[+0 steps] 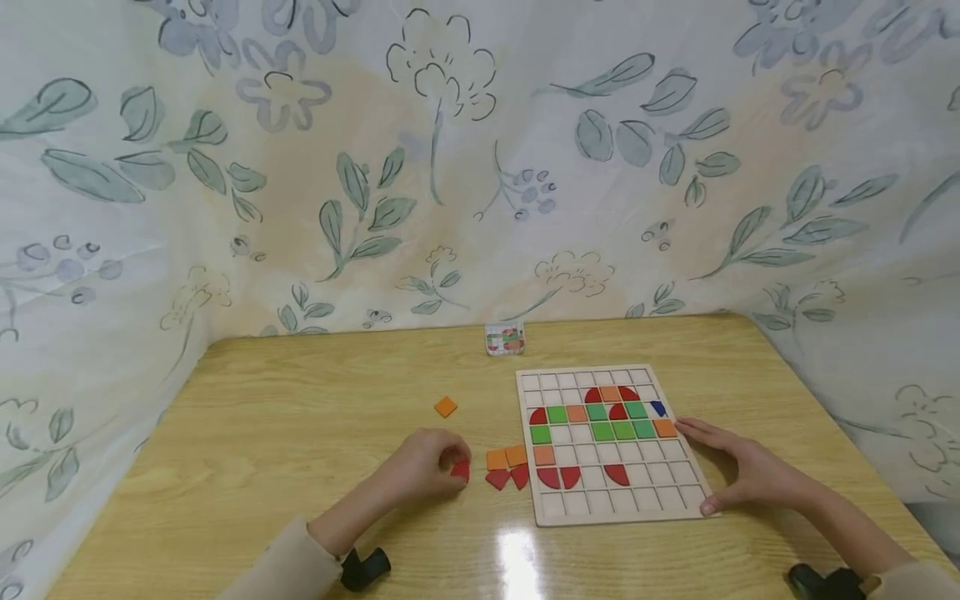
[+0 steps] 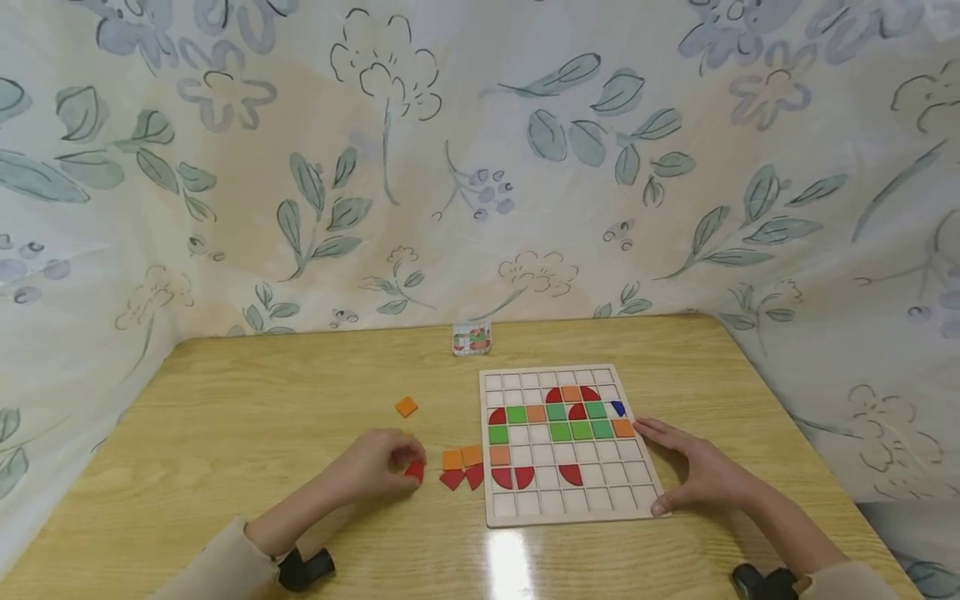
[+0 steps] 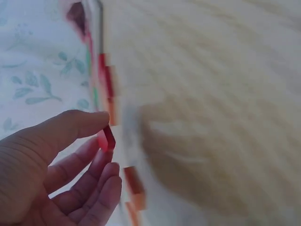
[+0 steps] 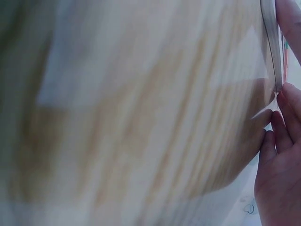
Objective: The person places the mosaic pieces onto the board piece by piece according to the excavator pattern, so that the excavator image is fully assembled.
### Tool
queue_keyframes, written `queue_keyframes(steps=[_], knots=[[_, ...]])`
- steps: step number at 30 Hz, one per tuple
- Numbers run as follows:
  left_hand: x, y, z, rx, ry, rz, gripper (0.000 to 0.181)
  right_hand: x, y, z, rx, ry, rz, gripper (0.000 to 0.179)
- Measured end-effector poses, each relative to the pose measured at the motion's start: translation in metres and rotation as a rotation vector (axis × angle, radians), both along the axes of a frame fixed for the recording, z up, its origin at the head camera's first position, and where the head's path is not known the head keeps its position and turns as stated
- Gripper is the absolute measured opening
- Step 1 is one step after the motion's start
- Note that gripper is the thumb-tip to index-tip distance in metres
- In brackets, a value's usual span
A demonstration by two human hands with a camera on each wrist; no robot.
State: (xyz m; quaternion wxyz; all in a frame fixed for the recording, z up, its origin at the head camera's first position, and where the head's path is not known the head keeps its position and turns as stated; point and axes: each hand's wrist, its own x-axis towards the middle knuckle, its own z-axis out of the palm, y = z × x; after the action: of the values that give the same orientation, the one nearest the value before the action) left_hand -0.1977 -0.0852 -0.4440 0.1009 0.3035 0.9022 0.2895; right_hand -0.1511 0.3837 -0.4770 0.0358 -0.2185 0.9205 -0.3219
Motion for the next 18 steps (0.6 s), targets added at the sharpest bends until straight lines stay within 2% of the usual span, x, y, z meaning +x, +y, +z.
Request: queue_keyframes(steps=[4,8,12,18], knots=[[-0.001,0.010,0.006,0.022,-0.025,0.024,0.022,0.001,0.001,0.000,0.013,0.003,0.000,0.100],[-0.003,0.030,0.010,0.011,-0.044,0.025,0.022,0.002,0.001,0.002,0.022,-0.010,-0.010,0.101],[-0.005,0.063,0.011,-0.026,-0.055,0.013,0.022,0.002,0.001,0.004,0.025,-0.017,-0.019,0.100],[-0.005,0.119,0.007,-0.078,0.008,-0.064,0.021,0.000,-0.002,0.002,0.015,0.016,0.008,0.099]])
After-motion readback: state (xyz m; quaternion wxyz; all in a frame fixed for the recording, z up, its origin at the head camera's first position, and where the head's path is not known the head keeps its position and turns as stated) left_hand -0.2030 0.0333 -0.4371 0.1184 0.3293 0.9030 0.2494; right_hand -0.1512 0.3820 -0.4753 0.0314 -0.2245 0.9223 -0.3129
